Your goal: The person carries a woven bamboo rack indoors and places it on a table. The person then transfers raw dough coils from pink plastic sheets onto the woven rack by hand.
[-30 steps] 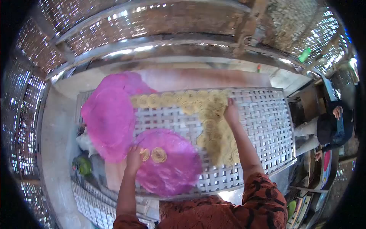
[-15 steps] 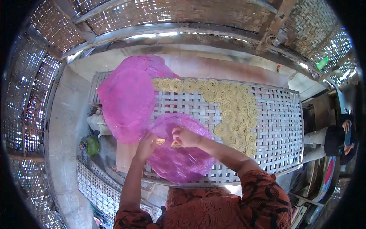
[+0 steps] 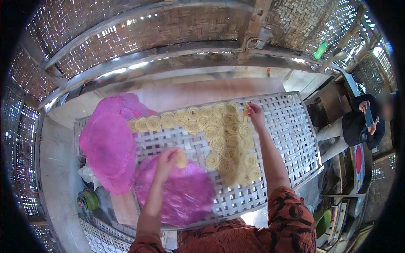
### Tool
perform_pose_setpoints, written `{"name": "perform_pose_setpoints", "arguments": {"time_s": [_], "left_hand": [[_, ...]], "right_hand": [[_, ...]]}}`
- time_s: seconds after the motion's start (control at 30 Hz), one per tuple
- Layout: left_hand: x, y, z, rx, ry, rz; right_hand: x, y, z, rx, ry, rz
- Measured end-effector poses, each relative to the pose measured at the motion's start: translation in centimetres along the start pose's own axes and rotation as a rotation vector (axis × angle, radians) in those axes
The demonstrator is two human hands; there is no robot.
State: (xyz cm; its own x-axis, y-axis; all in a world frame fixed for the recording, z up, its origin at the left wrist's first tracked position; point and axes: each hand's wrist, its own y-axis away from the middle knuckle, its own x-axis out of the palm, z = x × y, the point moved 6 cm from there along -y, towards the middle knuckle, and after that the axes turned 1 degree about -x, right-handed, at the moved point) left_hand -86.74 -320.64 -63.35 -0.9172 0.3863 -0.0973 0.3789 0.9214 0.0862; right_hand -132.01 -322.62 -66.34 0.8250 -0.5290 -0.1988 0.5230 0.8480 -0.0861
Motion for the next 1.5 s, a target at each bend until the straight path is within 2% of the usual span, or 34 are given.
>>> {"name": "perform_pose_setpoints", "arguments": {"time_s": [0.07,0.1,0.17,0.2,0.23,0.3,0.33,0.4,0.43,0.5,0.53,0.57,0.6,0.63,0.7,0.8,0.83,0.87,0.9,0.93,0.97,1.03,1.07,1.1,1.17,1.2,1.27,1.4,1.47,1.5], "left_hand": [[5.3,-4.7,1.6,-0.134,0.146,0.068],[8.0,-7.0,2.7,-0.198,0.267,0.086],[12.8,-10.2,2.8,-0.276,0.441,0.121],[14.8,-11.5,2.1,-0.29,0.495,0.138],[16.5,-12.5,1.8,-0.29,0.49,0.144],[20.0,-14.4,1.6,-0.339,0.667,0.174],[21.5,-15.0,1.5,-0.342,0.665,0.179],[23.9,-15.1,1.6,-0.364,0.781,0.173],[24.8,-14.7,1.5,-0.372,0.78,0.174],[25.1,-14.1,1.5,-0.347,0.577,0.102],[24.8,-13.7,1.8,-0.267,0.403,0.134],[24.3,-13.1,2.3,-0.271,0.4,0.128],[23.6,-12.5,2.3,-0.173,0.322,0.147],[22.7,-11.7,2.2,-0.075,0.24,0.168],[20.1,-9.6,3.0,-0.09,0.169,0.151],[15.0,-5.6,4.5,-0.123,0.106,0.088],[13.1,-4.5,4.5,-0.146,0.112,0.043],[11.2,-3.4,4.4,-0.157,0.109,0.032],[9.2,-1.9,3.5,-0.097,-0.225,0.062],[7.5,-0.1,3.1,-0.047,-0.56,0.095],[5.8,1.2,3.6,-0.07,-0.567,0.081],[4.7,3.5,4.4,0.107,-0.939,0.256],[4.5,4.3,4.7,0.116,-1.017,0.275],[4.4,4.5,5.0,0.108,-1.016,0.267],[4.2,4.1,5.4,0.138,-0.974,0.208],[4.3,3.6,5.5,0.139,-0.972,0.201],[4.6,2.7,5.2,0.223,-1.19,0.171],[4.2,2.1,4.9,0.245,-1.177,0.261],[3.9,2.9,4.3,0.48,-1.191,0.216],[3.3,3.6,3.4,0.485,-1.192,0.211]], "right_hand": [[-0.6,-2.1,-3.6,0.107,-0.394,-0.115],[-0.7,-2.9,-5.5,0.1,-0.397,-0.119],[-0.7,-3.7,-7.9,-0.122,0.271,-0.078],[-0.8,-4.0,-9.4,-0.002,0.69,-0.103],[-0.6,-3.2,-7.9,0.002,0.687,-0.109],[0.8,0.2,-1.6,0.062,0.507,0.055],[1.0,1.5,0.9,0.066,0.507,0.05],[3.3,4.8,2.0,0.518,-0.685,0.26],[2.5,4.7,1.4,0.525,-0.686,0.255],[-1.3,2.1,1.0,0.195,-0.234,0.168],[-2.9,0.1,-0.9,0.151,-0.153,0.031],[-4.1,-1.7,-1.7,0.064,-0.052,-0.023],[-5.0,-2.8,-0.8,0.05,0.131,-0.073],[-5.2,-4.2,-2.1,0.057,0.123,-0.068],[-5.2,-6.4,-5.6,0.042,-0.316,-0.136],[-4.6,-8.0,-12.0,0.163,-0.256,-0.235],[-3.9,-7.6,-11.0,0.17,-0.258,-0.226],[-3.9,-6.8,-8.1,-0.073,0.306,-0.263],[-2.3,-5.4,-4.7,-0.324,0.863,-0.274],[-0.6,-3.2,-0.8,-0.535,0.874,-0.326],[1.5,-1.3,0.2,-0.531,0.861,-0.302],[6.6,4.0,0.3,-0.352,0.576,0.159],[8.8,7.8,2.4,-0.255,0.484,0.286],[11.1,11.6,4.2,-0.162,0.393,0.406],[14.6,17.5,5.4,-0.178,0.246,0.586],[15.5,19.3,5.2,-0.183,0.249,0.59],[16.9,21.8,3.1,-0.111,0.307,0.556],[17.9,24.9,2.7,0.03,0.28,0.513],[17.7,25.6,3.0,-0.045,0.324,0.416],[17.8,26.0,3.3,-0.051,0.324,0.414]]}}
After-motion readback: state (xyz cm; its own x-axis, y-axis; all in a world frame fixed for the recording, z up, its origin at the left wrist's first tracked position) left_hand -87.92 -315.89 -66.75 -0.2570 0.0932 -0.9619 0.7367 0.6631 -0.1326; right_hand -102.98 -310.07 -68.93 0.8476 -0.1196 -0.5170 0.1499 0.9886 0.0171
